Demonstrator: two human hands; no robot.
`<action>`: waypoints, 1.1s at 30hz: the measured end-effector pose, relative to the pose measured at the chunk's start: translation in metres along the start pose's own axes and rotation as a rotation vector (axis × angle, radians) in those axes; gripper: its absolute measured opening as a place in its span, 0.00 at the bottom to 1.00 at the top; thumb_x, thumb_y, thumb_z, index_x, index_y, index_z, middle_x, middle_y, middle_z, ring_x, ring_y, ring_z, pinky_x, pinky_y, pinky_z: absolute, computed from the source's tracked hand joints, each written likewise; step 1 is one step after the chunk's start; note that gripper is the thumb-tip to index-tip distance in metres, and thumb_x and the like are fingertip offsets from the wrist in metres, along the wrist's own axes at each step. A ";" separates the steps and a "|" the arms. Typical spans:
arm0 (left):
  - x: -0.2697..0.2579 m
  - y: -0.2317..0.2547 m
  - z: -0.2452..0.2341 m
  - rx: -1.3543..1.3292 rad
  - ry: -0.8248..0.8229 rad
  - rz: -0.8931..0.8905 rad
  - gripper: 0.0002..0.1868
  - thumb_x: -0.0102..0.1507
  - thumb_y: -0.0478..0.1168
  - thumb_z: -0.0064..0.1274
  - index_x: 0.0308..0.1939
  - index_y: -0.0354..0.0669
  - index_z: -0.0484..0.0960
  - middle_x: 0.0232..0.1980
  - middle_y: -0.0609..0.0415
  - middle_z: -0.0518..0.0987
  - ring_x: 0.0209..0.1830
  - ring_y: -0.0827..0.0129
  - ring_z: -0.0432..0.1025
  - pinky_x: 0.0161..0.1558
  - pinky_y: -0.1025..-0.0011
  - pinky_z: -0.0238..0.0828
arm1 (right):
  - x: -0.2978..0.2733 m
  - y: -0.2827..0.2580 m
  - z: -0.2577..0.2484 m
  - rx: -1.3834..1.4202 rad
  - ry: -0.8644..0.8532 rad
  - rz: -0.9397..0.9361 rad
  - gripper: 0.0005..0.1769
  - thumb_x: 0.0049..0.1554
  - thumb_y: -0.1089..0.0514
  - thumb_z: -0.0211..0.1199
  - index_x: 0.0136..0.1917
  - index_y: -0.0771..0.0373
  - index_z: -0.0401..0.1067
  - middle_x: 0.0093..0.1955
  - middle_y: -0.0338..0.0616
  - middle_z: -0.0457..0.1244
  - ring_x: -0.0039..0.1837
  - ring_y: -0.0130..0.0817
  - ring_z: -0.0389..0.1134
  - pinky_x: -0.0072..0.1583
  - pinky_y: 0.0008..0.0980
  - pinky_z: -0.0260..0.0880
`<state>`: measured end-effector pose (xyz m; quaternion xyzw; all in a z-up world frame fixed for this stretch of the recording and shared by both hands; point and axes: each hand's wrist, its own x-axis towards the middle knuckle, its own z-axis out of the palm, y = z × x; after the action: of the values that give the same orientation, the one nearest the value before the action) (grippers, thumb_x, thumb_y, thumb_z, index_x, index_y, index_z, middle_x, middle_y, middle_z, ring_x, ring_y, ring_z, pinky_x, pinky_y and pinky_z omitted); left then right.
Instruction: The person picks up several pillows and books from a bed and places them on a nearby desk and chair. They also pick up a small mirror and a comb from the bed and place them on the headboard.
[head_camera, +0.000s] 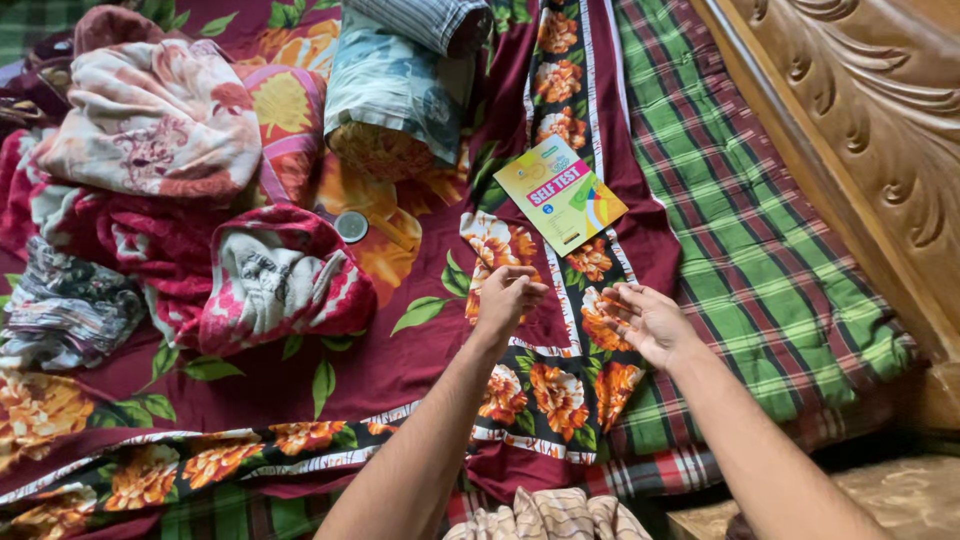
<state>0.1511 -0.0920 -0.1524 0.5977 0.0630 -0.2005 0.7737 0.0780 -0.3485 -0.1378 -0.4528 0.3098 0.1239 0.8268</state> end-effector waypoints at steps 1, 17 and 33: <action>0.013 -0.014 0.000 -0.004 0.000 -0.024 0.13 0.70 0.35 0.43 0.57 0.34 0.75 0.41 0.47 0.86 0.32 0.72 0.76 0.34 0.75 0.73 | 0.012 0.003 -0.008 -0.013 0.000 0.006 0.06 0.64 0.59 0.56 0.54 0.60 0.70 0.56 0.45 0.70 0.57 0.37 0.72 0.58 0.40 0.73; 0.146 -0.186 -0.001 -0.019 0.063 -0.325 0.14 0.69 0.39 0.48 0.58 0.41 0.77 0.50 0.54 0.85 0.45 0.70 0.77 0.46 0.67 0.77 | 0.157 0.130 -0.129 -0.936 -0.071 0.156 0.40 0.54 0.68 0.67 0.78 0.49 0.63 0.73 0.49 0.64 0.69 0.37 0.66 0.64 0.30 0.68; 0.267 -0.237 0.010 -0.075 0.023 -0.410 0.30 0.61 0.43 0.59 0.68 0.47 0.73 0.70 0.48 0.72 0.73 0.57 0.61 0.68 0.50 0.58 | 0.186 0.214 -0.221 -1.563 -0.473 0.274 0.52 0.49 0.68 0.64 0.82 0.62 0.45 0.86 0.55 0.21 0.84 0.51 0.41 0.78 0.35 0.52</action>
<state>0.3019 -0.2125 -0.4530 0.5454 0.1997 -0.3444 0.7376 0.0302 -0.4255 -0.4859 -0.8173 0.0047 0.4954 0.2943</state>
